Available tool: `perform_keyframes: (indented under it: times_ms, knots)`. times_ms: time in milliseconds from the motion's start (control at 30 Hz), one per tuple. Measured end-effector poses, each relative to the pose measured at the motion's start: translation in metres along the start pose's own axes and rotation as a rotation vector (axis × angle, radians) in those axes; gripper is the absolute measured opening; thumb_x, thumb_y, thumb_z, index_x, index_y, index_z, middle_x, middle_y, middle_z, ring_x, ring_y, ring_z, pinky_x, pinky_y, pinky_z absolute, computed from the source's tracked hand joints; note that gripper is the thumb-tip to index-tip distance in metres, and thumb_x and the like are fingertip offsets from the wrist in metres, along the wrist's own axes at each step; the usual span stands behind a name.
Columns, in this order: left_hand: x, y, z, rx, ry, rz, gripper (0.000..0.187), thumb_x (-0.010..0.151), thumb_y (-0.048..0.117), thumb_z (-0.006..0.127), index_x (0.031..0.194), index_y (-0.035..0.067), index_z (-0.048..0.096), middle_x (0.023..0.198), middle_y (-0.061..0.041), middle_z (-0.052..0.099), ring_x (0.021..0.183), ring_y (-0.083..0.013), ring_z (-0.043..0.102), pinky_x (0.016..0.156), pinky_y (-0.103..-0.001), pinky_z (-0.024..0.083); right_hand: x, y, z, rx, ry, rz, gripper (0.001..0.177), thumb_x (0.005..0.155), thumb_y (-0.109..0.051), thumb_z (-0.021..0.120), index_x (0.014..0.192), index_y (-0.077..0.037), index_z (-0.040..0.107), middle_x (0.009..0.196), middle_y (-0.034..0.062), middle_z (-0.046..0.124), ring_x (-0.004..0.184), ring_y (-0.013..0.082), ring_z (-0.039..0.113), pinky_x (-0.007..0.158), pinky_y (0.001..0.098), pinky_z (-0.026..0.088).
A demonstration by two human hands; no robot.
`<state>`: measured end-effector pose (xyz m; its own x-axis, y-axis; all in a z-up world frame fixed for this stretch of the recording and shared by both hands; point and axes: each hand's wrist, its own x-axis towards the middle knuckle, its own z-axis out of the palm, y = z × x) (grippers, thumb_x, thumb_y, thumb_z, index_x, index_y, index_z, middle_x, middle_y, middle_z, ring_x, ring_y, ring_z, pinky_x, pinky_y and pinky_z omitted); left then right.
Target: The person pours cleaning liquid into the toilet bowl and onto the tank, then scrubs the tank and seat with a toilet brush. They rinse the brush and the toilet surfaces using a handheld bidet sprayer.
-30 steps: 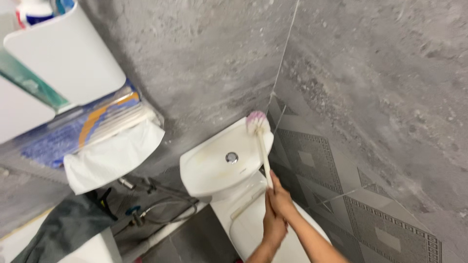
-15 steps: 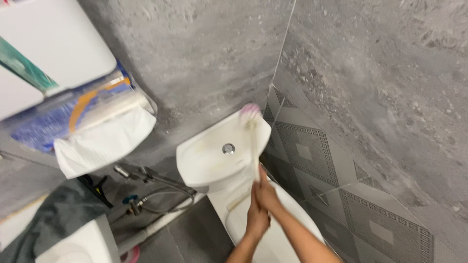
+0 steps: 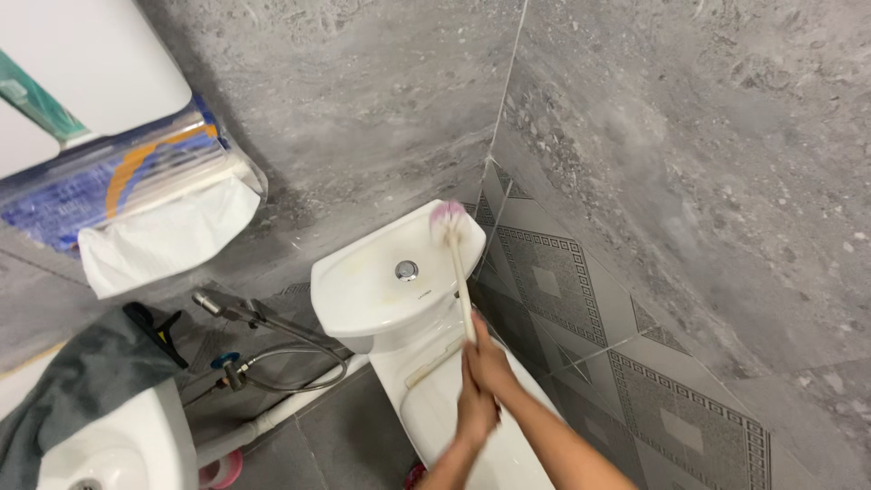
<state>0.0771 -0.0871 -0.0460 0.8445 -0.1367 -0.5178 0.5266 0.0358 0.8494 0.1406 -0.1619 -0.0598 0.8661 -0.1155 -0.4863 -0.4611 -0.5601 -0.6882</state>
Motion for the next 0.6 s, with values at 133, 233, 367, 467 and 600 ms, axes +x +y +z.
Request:
perform_keyframes:
  times_ms: [133,233,367,467,600]
  knots:
    - [0.025,0.007,-0.002,0.006,-0.035,-0.011,0.069,0.106,0.024,0.032,0.167,0.034,0.001,0.081,-0.009,0.058,0.052,-0.0097,0.048,0.044,-0.028,0.044,0.039,0.018,0.011,0.035,0.120,-0.202,0.068,0.100,-0.022,0.052,0.161,-0.032,0.022,0.144,0.0275,0.055,0.129,0.0433,0.056,0.109,0.0452,0.045]
    - [-0.014,-0.024,0.009,-0.091,0.001,0.041,0.072,0.105,0.025,0.034,0.164,0.031,-0.005,0.109,-0.009,0.053,0.063,-0.0089,0.059,0.048,-0.029,0.052,-0.002,0.031,0.015,-0.011,0.030,-0.229,0.069,0.102,-0.023,0.046,0.163,-0.029,0.015,0.138,0.0268,0.060,0.117,0.0396,0.064,0.102,0.0460,0.050]
    - [-0.063,-0.041,0.017,-0.133,0.088,-0.049,0.080,0.103,0.023,0.038,0.165,0.030,-0.011,0.120,-0.026,0.061,0.061,-0.0132,0.057,0.048,-0.030,0.049,-0.077,0.013,0.006,-0.059,-0.255,0.014,0.065,0.105,-0.030,0.041,0.164,-0.038,0.015,0.099,0.0203,0.074,0.088,0.0257,0.069,0.087,0.0438,0.053]
    - [-0.078,-0.023,0.025,-0.058,0.041,-0.167,0.077,0.105,0.027,0.037,0.163,0.032,-0.014,0.116,-0.014,0.058,0.059,-0.0137,0.058,0.048,-0.030,0.049,-0.090,-0.001,-0.012,-0.036,-0.201,0.052,0.066,0.105,-0.030,0.042,0.164,-0.038,0.015,0.088,0.0151,0.071,0.078,0.0232,0.068,0.078,0.0419,0.056]
    - [-0.070,-0.003,0.042,0.022,-0.024,-0.128,0.080,0.103,0.023,0.036,0.165,0.034,-0.013,0.094,-0.012,0.059,0.057,-0.0100,0.050,0.046,-0.029,0.045,-0.087,0.001,-0.033,-0.025,-0.104,0.032,0.066,0.104,-0.028,0.043,0.163,-0.037,0.015,0.081,0.0093,0.068,0.072,0.0215,0.068,0.072,0.0398,0.056]
